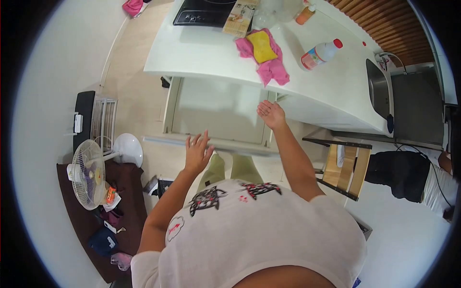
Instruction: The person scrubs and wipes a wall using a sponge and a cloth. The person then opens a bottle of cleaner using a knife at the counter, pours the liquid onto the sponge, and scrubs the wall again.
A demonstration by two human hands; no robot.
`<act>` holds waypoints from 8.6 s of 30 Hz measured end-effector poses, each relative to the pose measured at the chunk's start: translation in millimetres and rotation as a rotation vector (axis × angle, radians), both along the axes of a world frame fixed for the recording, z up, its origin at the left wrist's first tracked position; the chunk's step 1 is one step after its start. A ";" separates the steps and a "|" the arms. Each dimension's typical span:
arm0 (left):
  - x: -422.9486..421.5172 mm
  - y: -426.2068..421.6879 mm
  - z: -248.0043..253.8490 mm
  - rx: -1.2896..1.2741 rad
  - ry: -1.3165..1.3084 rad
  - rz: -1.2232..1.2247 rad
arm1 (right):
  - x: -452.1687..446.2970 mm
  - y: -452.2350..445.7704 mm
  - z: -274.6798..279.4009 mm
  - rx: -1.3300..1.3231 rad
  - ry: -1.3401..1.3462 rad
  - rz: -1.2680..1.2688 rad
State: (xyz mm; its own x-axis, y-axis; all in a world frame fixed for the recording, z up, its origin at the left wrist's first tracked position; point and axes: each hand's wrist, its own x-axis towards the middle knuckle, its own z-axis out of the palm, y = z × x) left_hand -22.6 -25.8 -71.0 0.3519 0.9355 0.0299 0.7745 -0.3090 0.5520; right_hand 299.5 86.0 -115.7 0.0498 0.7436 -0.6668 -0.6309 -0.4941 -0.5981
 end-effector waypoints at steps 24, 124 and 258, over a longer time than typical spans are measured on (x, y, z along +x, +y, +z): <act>14.7 82.0 6.7 0.128 0.262 0.091 | -11.4 -84.8 51.7 -0.119 -0.202 0.575; 400.3 254.1 135.0 0.316 -0.459 0.455 | 186.6 191.3 296.1 1.156 -2.067 1.135; 395.1 247.2 156.3 0.192 -0.672 0.463 | 180.7 176.7 390.6 1.253 -0.113 0.333</act>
